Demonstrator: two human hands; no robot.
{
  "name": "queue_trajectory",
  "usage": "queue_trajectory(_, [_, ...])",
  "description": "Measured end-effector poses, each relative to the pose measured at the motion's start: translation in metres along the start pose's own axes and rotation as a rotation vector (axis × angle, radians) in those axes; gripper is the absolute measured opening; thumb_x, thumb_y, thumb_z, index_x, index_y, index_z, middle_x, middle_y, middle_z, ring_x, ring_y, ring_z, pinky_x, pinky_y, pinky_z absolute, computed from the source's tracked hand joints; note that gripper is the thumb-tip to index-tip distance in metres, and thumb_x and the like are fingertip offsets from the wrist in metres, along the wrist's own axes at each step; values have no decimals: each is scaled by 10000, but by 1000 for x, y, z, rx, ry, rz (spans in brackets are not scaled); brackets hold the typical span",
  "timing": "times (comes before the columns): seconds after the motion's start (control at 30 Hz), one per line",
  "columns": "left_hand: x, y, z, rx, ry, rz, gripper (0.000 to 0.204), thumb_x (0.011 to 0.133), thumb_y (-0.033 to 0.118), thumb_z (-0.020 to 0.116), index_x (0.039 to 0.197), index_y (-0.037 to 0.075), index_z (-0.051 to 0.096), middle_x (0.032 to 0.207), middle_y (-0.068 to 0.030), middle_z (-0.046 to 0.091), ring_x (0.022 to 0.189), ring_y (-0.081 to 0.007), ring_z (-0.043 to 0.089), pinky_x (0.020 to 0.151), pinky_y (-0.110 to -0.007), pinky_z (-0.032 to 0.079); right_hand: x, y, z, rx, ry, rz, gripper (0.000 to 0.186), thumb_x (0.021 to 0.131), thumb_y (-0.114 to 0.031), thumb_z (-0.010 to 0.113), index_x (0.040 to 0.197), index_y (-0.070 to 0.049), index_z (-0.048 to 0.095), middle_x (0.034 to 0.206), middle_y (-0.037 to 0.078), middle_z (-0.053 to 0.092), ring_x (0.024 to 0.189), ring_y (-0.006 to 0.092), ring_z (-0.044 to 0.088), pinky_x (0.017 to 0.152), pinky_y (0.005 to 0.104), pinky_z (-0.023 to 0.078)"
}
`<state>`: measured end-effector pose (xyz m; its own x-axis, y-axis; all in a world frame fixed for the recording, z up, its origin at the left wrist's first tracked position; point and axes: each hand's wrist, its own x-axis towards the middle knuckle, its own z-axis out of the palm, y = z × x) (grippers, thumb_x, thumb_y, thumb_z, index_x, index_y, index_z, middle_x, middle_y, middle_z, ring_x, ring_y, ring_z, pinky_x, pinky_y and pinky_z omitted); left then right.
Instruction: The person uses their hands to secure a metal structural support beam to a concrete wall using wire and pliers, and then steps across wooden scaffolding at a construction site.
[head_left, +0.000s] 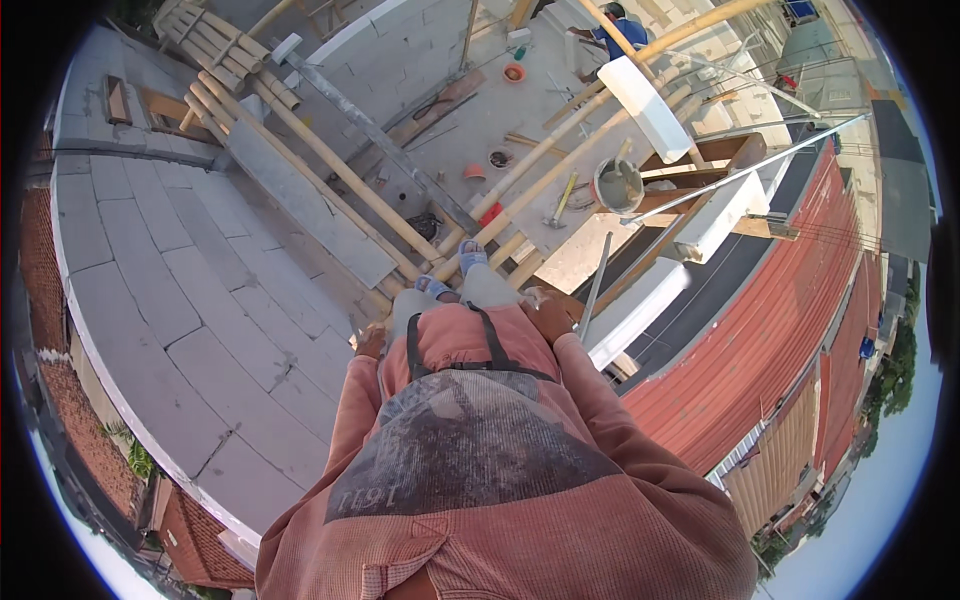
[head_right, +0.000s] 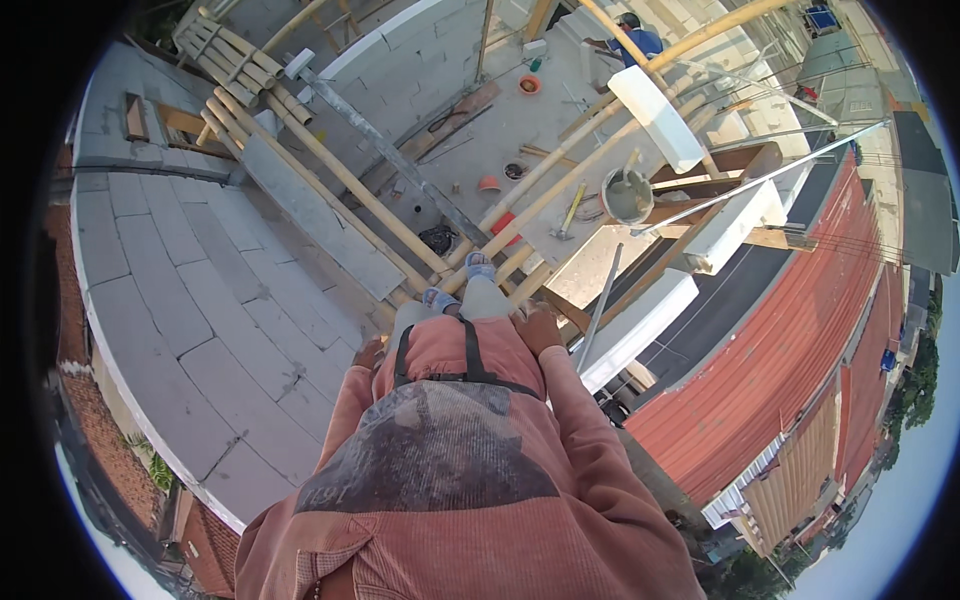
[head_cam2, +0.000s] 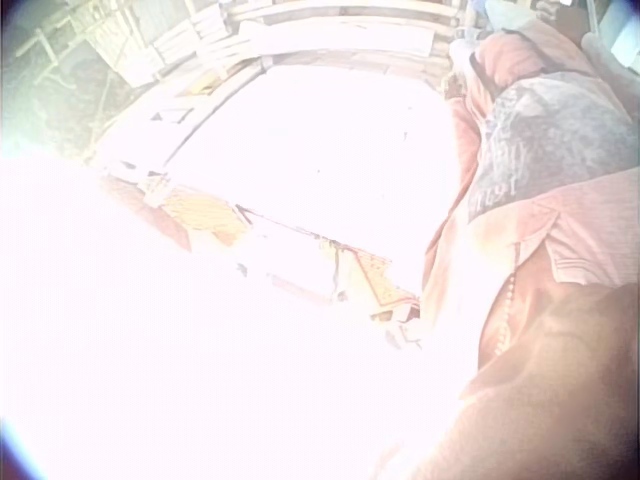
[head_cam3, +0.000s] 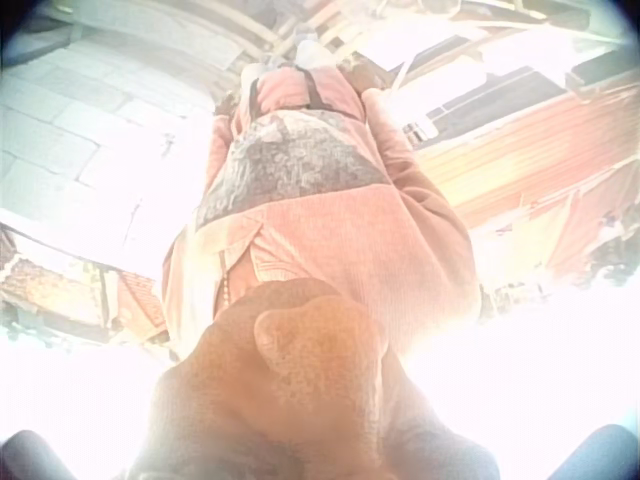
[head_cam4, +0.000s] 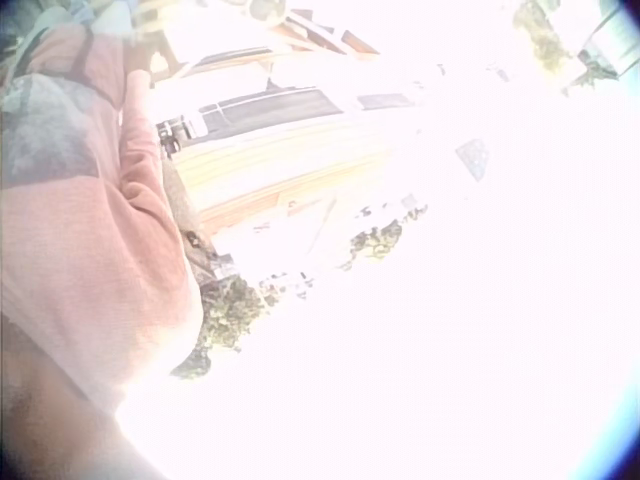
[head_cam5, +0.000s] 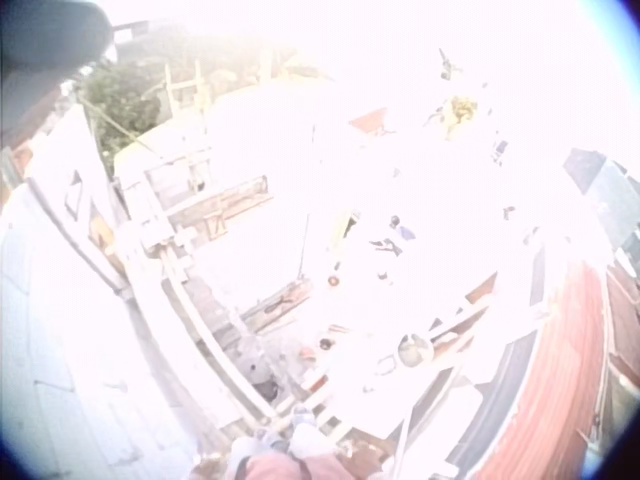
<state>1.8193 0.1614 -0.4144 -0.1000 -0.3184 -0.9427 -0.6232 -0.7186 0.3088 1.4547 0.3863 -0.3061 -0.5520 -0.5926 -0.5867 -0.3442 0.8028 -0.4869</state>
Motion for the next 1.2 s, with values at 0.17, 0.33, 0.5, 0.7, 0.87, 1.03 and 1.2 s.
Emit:
queue_trajectory(0.17, [0,19,3,514,-49,519,519,936,528,541,1320,181,588,1396,-101,542,1298,-305,485,1019,-422,424,5,-65,-36,-73,-108,144,581,889,-497,592,1188,0,620,1210,287,615,1143,448,580,997,459,448])
queue_trajectory(0.33, [-35,41,54,854,-213,805,360,955,391,540,1210,174,673,1310,-130,607,1255,-315,526,1082,-384,396,28,-59,-52,-35,-339,17,473,858,-385,661,1137,-5,626,1185,243,643,1132,392,603,959,443,480])
queue_trajectory(0.5, [-57,79,76,1308,-56,735,217,878,284,573,989,170,721,1110,-77,671,1102,-295,597,960,-437,469,38,-62,-68,29,-423,-224,340,831,-292,681,1043,-26,680,1100,210,680,1004,364,649,894,407,495])
queue_trajectory(0.7, [-29,48,54,1278,-309,636,257,877,246,558,1078,120,657,1126,-112,663,1005,-348,644,861,-407,514,40,-90,-79,222,-767,-333,383,854,-347,641,1078,-38,676,967,173,692,898,295,651,828,379,493])
queue_trajectory(0.87, [-66,91,57,1354,-442,448,364,880,284,568,1233,224,637,1193,-83,678,1117,-297,639,928,-378,508,85,-105,-13,-107,-1125,-276,348,859,-368,606,941,-34,656,805,191,703,764,346,693,703,445,534])
queue_trajectory(1.03, [-24,124,73,1683,-773,350,362,871,341,574,1182,174,652,1122,-125,696,1057,-350,653,914,-427,506,158,-64,61,-150,-949,-340,342,820,-326,640,890,7,678,833,222,698,798,377,693,713,470,554])
queue_trajectory(1.2, [103,127,76,1519,-597,606,354,918,368,558,1098,86,672,1122,-162,674,1050,-357,633,928,-410,490,265,-7,133,-225,-552,-354,307,848,-291,614,972,-15,666,927,221,699,906,383,682,799,488,541])
